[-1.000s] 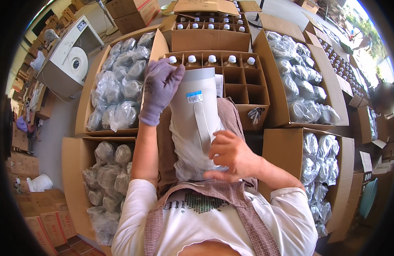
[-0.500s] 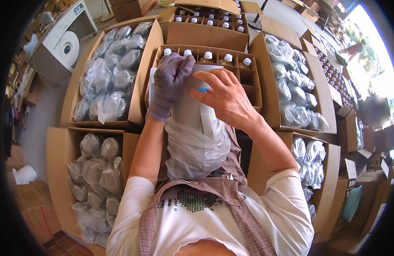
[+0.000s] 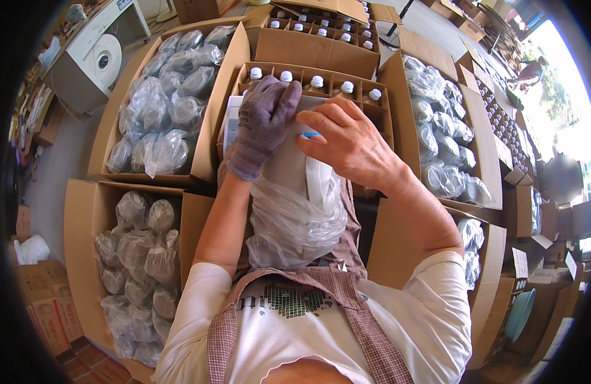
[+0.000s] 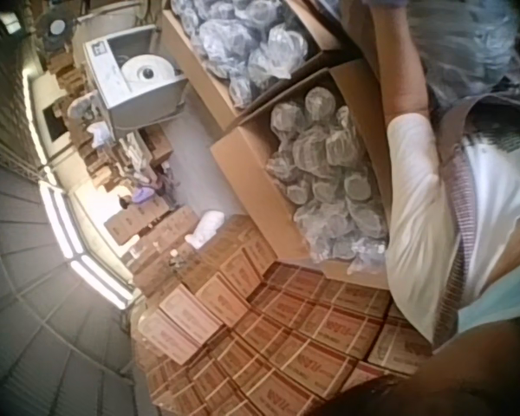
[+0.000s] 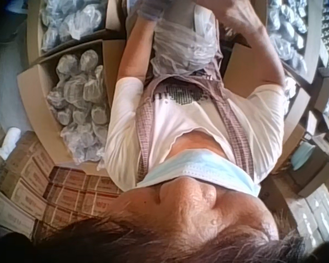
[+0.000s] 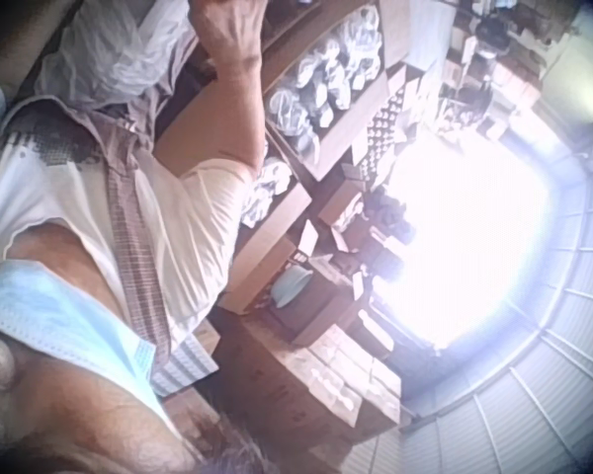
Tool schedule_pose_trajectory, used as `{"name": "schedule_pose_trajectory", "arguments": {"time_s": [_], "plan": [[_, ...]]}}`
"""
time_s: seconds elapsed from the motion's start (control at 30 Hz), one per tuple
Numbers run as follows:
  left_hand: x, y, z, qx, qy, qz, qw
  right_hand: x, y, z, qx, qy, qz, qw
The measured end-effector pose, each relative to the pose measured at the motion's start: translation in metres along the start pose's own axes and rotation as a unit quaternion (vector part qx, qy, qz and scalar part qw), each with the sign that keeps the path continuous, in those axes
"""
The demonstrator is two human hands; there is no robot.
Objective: The person assembles thermal flasks by inserting reflective inner liners into outer plastic shells, placing caps, and applying adhesive labels to the exterior of the shells.
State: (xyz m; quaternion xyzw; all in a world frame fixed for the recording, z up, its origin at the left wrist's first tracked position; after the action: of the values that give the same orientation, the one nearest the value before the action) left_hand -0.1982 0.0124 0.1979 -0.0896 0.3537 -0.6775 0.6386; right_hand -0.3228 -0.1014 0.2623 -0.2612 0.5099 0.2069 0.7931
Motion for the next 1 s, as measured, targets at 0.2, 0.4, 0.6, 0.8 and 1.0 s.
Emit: {"name": "schedule_pose_trajectory", "arguments": {"time_s": [0.2,0.4,0.6,0.8,1.0], "plan": [[0.000,-0.005,-0.001,0.007,-0.002,-0.002,1.000,-0.007,-0.003,0.011,-0.050,0.024,0.004,0.998],[0.000,-0.007,-0.001,0.012,-0.009,0.007,1.000,-0.001,-0.006,0.019,-0.086,0.052,-0.008,0.995],[0.002,-0.007,-0.001,0.029,-0.013,0.024,0.999,0.006,-0.006,0.020,-0.110,0.035,-0.035,0.993],[0.005,-0.002,-0.003,0.036,-0.027,0.027,0.999,0.008,-0.007,0.018,-0.121,0.038,-0.041,0.991],[0.002,0.001,-0.003,-0.007,-0.007,0.023,1.000,0.010,-0.016,0.002,-0.105,0.053,-0.015,0.993]]}}
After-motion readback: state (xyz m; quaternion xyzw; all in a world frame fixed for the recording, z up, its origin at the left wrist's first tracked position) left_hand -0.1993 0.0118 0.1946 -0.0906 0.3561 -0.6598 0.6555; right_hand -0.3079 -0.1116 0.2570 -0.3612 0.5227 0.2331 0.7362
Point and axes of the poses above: each hand's wrist, its own z-axis towards the middle knuckle, its own x-axis out of the palm, y = z × x, the point moved 3 cm from there along z, towards the middle knuckle, and after that the axes turned 6 degrees about y, right-handed, at the moved point
